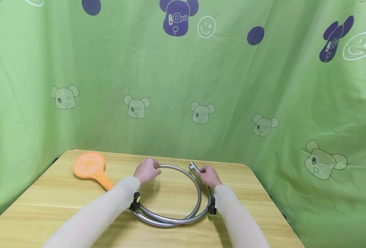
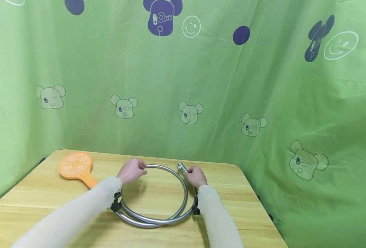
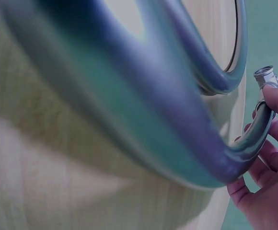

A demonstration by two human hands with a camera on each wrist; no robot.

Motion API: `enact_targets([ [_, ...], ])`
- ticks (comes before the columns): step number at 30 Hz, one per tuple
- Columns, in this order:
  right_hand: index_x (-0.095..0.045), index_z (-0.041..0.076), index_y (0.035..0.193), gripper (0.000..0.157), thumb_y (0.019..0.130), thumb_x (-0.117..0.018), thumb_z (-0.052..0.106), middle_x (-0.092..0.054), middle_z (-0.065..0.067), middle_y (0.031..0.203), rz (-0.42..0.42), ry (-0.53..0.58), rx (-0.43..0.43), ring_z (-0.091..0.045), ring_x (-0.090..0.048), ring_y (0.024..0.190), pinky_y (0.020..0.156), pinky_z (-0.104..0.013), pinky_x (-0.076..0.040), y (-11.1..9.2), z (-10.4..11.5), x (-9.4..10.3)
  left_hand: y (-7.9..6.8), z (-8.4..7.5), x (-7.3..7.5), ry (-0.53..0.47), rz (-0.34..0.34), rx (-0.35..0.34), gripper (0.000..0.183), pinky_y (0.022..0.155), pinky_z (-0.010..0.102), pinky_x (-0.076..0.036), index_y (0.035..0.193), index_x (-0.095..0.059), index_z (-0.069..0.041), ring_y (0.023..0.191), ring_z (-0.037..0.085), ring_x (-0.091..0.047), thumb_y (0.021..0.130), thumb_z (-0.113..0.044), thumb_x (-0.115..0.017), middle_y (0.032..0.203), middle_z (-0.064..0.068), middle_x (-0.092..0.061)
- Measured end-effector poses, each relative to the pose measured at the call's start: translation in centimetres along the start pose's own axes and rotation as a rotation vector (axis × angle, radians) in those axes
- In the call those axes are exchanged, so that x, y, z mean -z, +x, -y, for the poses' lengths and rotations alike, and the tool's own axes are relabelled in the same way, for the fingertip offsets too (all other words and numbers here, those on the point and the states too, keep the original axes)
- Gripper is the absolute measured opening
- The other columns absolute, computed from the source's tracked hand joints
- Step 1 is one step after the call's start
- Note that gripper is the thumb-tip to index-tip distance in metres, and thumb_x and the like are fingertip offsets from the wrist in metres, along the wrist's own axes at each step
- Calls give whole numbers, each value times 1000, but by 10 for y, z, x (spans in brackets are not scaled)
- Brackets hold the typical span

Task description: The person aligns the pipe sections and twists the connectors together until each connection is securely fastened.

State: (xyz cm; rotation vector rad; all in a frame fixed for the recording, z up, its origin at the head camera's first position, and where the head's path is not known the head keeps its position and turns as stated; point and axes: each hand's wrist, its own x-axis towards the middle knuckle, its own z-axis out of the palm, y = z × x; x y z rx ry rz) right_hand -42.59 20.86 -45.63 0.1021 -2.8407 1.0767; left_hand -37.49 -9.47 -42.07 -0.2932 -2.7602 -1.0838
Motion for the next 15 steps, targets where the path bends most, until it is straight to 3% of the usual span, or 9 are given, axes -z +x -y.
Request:
enact_targets([
  [15,-73,4,92,17,90,-72,21,-65,-7,82,11,-82,-46,-22,-56,75,61,-29,-45,0,-11,-3,-2,6,-4,24,1,4,18,81,42,-56,100,-77,-13,89,20,-67,90,-28,-72,102,5,-75],
])
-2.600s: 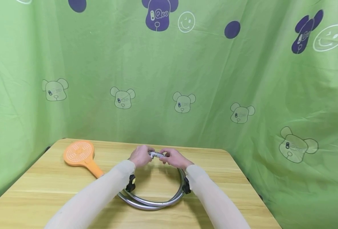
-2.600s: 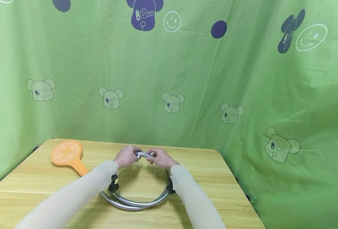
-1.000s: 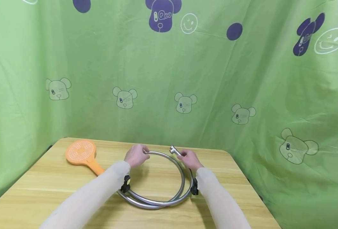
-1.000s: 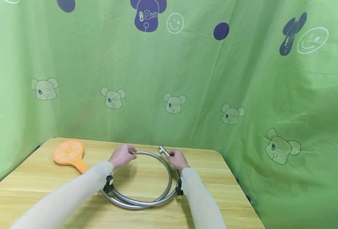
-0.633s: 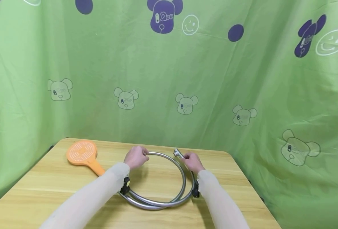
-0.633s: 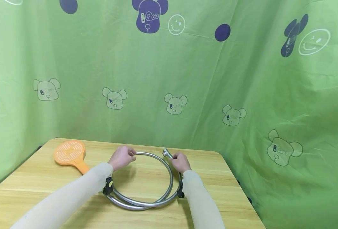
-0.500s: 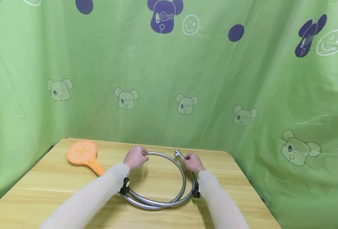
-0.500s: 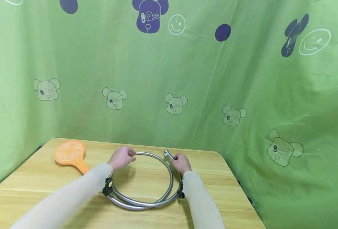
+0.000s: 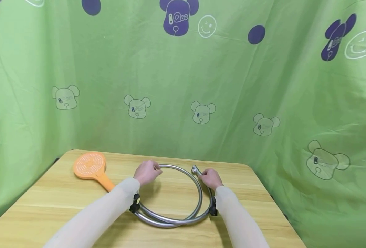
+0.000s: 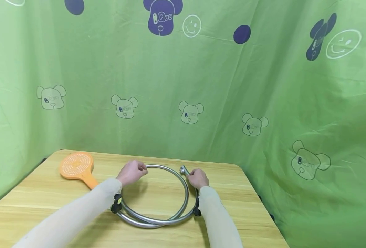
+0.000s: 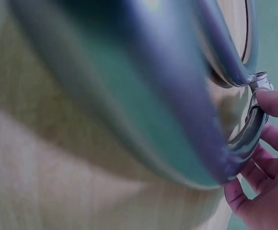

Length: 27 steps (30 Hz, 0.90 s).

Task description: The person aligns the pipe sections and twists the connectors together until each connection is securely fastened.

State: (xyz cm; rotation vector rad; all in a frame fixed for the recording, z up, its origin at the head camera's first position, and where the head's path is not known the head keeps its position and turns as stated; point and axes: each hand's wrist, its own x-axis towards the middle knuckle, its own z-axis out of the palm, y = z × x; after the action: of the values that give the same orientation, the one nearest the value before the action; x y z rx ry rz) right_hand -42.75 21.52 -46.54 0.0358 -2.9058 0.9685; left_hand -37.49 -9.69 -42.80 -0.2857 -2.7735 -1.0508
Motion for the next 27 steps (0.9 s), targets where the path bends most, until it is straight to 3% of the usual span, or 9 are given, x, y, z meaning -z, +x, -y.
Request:
enact_targets([
  [11,-75,3,91,18,88,-73,21,-68,-8,83,12,-74,-11,-21,-57,73,60,-29,-45,-1,2,3,0,-5,0,25,17,-5,18,77,39,-55,100,-78,-13,84,17,-65,91,-27,-71,101,4,-75],
  [18,-74,2,101,27,89,-74,27,-71,-10,93,26,-119,-1,-22,-63,79,68,-35,-54,-5,5,8,-1,-2,2,32,28,-16,28,79,40,-56,111,-76,-10,90,20,-67,91,-28,-70,104,7,-75],
  [27,-72,4,119,42,92,-69,36,-69,-16,123,23,-263,156,-35,-64,111,94,-53,-53,-12,17,19,-10,-1,7,62,32,-34,39,92,48,-55,124,-71,-10,107,28,-68,92,-32,-68,118,12,-72],
])
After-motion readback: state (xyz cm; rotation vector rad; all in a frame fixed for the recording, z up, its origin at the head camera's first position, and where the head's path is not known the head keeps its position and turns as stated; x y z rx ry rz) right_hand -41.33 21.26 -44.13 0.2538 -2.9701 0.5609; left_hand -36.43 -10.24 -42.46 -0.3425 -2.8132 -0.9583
